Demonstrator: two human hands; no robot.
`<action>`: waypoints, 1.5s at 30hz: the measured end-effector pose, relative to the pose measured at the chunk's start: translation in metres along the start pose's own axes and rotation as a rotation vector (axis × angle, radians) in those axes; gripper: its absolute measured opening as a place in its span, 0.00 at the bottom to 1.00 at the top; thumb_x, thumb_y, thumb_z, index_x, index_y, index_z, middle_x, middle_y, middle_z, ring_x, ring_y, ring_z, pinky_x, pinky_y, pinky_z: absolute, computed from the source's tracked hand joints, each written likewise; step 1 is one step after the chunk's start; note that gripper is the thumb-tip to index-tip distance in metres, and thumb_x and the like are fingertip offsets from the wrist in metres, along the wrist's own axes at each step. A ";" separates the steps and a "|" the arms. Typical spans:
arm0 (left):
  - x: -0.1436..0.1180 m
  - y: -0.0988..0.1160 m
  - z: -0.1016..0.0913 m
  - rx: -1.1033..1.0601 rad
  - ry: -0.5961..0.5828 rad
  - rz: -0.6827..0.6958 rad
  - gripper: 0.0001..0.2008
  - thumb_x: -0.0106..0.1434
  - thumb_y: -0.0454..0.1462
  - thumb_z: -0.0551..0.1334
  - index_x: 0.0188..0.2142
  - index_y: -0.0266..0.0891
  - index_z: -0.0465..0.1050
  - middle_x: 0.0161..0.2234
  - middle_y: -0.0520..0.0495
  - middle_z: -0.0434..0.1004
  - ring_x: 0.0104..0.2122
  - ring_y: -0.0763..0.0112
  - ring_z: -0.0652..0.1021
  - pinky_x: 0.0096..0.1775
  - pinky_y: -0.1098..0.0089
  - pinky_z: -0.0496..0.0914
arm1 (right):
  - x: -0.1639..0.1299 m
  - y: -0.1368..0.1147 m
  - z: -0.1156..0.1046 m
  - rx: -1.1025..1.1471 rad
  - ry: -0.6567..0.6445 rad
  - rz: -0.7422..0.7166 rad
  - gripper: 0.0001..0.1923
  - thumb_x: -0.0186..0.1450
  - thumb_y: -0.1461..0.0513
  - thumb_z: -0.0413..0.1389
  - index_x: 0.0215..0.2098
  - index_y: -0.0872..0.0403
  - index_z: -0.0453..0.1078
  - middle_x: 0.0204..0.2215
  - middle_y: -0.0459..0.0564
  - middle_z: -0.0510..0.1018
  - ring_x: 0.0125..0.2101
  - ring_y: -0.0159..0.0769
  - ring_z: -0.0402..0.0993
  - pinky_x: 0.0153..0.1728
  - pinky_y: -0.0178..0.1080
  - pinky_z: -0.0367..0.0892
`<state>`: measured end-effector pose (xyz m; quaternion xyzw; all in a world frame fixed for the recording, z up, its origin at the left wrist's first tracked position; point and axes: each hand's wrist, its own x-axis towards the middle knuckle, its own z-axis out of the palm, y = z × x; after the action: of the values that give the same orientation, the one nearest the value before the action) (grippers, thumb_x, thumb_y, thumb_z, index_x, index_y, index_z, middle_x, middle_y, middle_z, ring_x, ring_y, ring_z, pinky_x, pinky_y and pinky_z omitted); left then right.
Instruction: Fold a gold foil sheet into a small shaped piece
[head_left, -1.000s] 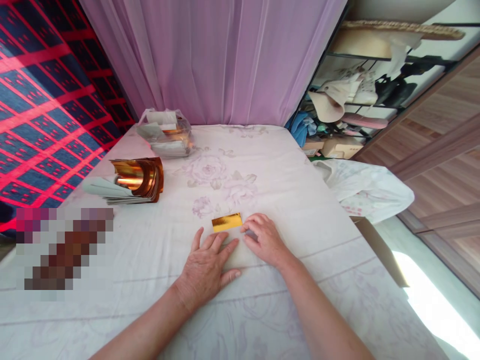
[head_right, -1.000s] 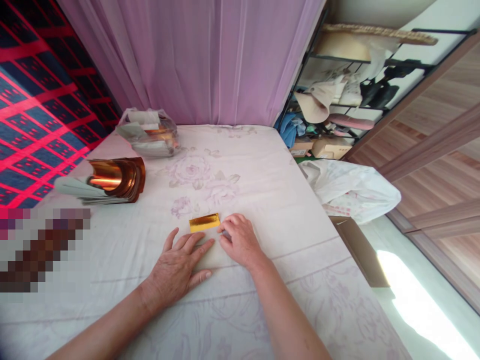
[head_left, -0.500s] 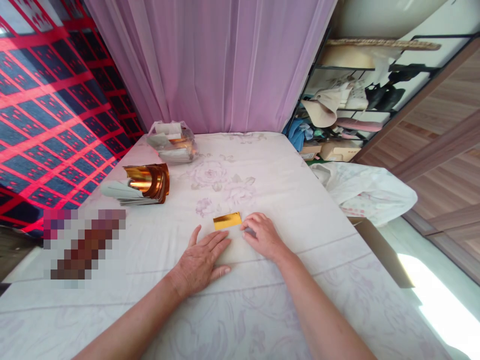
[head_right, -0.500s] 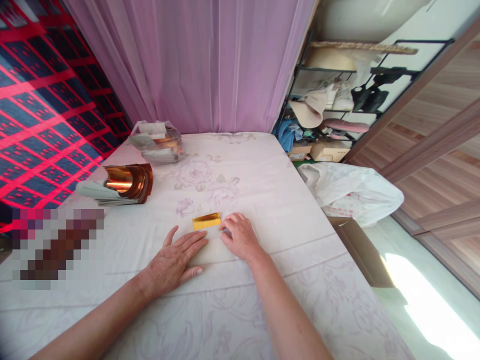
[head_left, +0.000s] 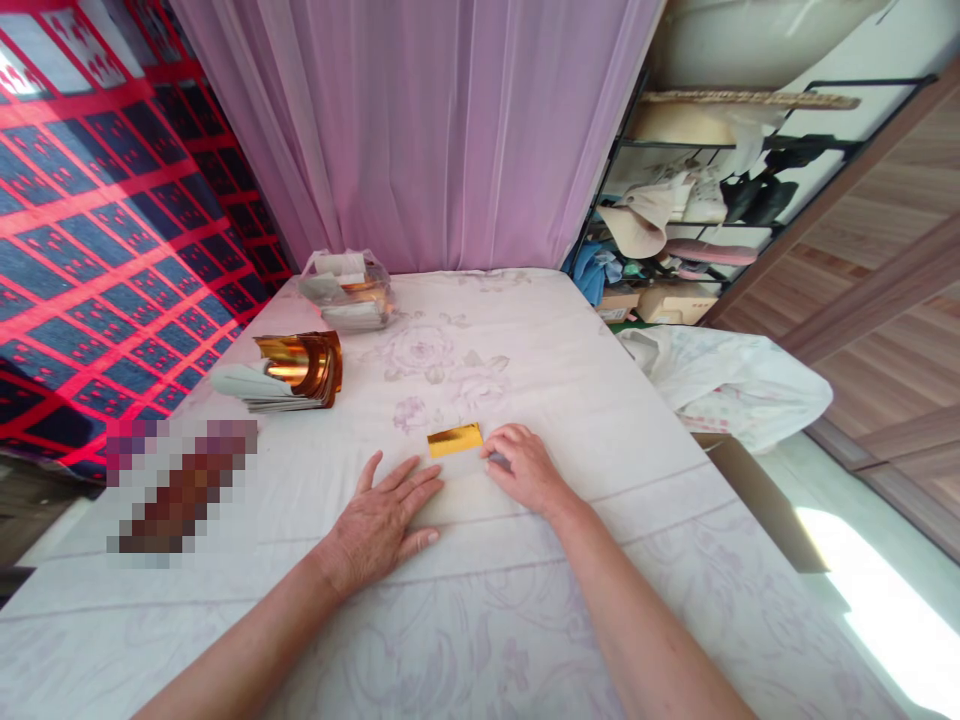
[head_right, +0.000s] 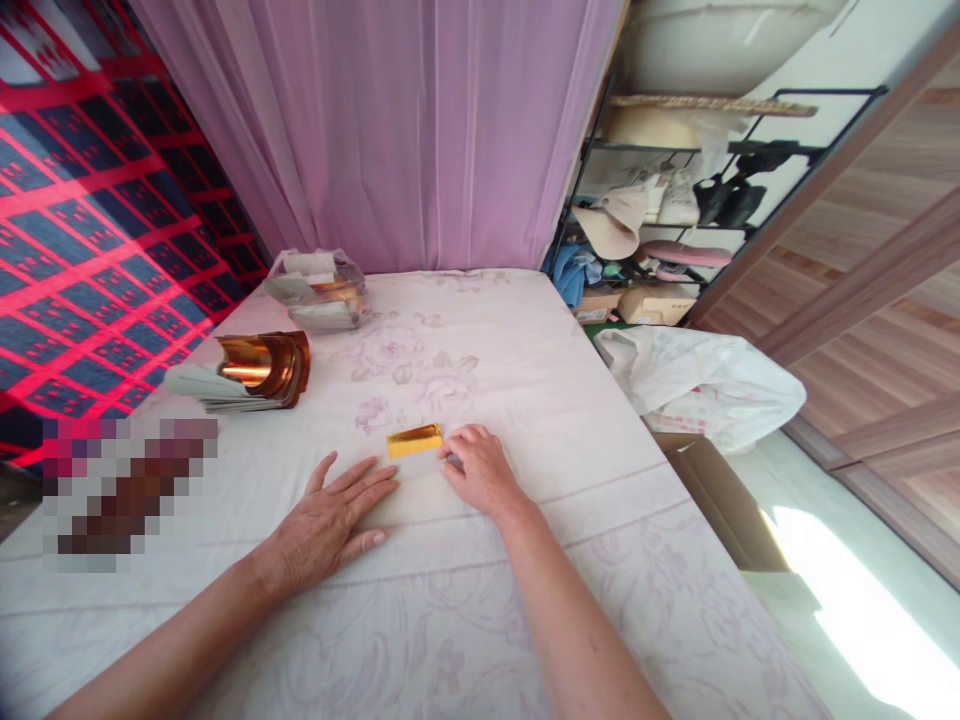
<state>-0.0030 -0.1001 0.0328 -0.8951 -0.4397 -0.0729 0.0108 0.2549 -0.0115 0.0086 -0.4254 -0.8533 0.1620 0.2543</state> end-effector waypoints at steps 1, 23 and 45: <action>-0.001 -0.001 0.000 0.004 0.001 -0.001 0.27 0.69 0.54 0.50 0.59 0.43 0.66 0.61 0.46 0.68 0.62 0.59 0.64 0.64 0.50 0.27 | 0.000 0.000 0.000 -0.001 -0.001 0.000 0.09 0.58 0.69 0.58 0.35 0.50 0.72 0.39 0.48 0.75 0.45 0.41 0.68 0.47 0.44 0.62; 0.030 0.036 0.011 -0.031 0.106 -0.109 0.27 0.69 0.53 0.50 0.59 0.41 0.67 0.60 0.45 0.70 0.62 0.55 0.65 0.65 0.48 0.39 | -0.001 -0.002 0.001 -0.019 0.017 0.009 0.09 0.58 0.68 0.58 0.36 0.50 0.72 0.39 0.48 0.75 0.45 0.41 0.68 0.46 0.44 0.63; 0.012 0.010 0.016 -0.101 0.227 -0.286 0.23 0.69 0.42 0.53 0.61 0.38 0.61 0.57 0.39 0.72 0.59 0.54 0.69 0.60 0.47 0.56 | -0.004 -0.003 -0.006 0.139 0.081 0.009 0.14 0.55 0.69 0.55 0.39 0.51 0.69 0.38 0.49 0.77 0.42 0.41 0.71 0.46 0.45 0.65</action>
<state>0.0145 -0.0956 0.0190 -0.8089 -0.5542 -0.1962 0.0050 0.2585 -0.0155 0.0136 -0.4166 -0.8272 0.2047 0.3168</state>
